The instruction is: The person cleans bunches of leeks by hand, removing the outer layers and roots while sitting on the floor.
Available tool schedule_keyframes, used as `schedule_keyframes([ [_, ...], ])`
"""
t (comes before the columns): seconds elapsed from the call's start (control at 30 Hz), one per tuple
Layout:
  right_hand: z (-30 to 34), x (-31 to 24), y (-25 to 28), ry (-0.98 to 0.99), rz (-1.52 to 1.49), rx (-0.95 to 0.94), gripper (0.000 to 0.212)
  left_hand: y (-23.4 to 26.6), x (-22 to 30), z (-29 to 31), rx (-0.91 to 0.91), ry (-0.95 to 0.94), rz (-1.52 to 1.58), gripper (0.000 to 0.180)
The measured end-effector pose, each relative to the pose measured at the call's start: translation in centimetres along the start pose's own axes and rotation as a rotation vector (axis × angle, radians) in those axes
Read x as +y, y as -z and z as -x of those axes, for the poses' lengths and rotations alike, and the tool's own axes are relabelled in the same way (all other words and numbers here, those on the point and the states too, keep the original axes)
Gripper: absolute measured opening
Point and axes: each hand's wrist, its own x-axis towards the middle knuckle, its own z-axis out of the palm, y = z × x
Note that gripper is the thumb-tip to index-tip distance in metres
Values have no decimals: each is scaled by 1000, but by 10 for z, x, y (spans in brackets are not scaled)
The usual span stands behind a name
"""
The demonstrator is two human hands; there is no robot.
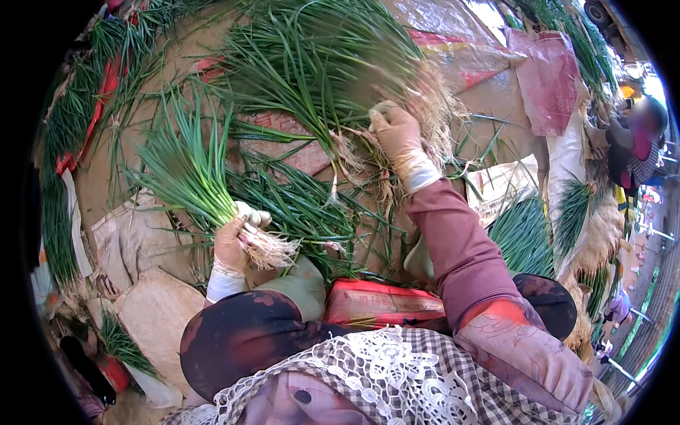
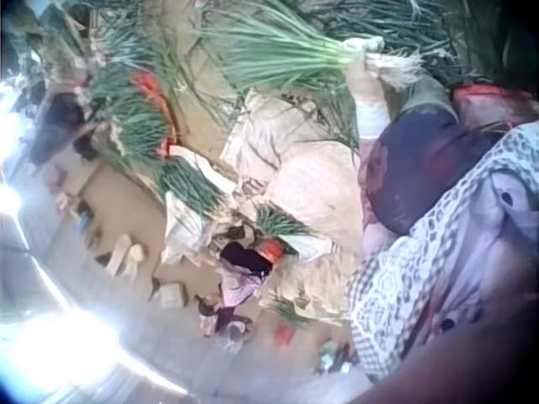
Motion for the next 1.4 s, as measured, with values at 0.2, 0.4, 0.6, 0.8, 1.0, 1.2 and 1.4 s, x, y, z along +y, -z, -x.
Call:
schedule_keyframes([
  [0.2,3,8,-53,178,593,3,18,8,-8,-4,30,205,389,11],
  [0.4,10,39,-54,-137,1095,-381,30,8,-13,-7,-110,282,392,20],
  [0.6,40,9,-74,-83,509,-387,26,10,-24,-9,-117,336,304,17],
  [0.8,94,-33,-125,-388,153,-802,25,15,-37,-12,-35,427,112,14],
  [1.0,86,-21,-150,-507,-706,-689,21,-1,-26,0,-131,264,359,17],
  [1.2,89,-30,-156,-55,-29,-435,22,-1,-18,0,-172,124,294,15],
  [1.4,31,-12,-114,23,958,-586,33,-7,3,3,-80,-26,317,13],
])
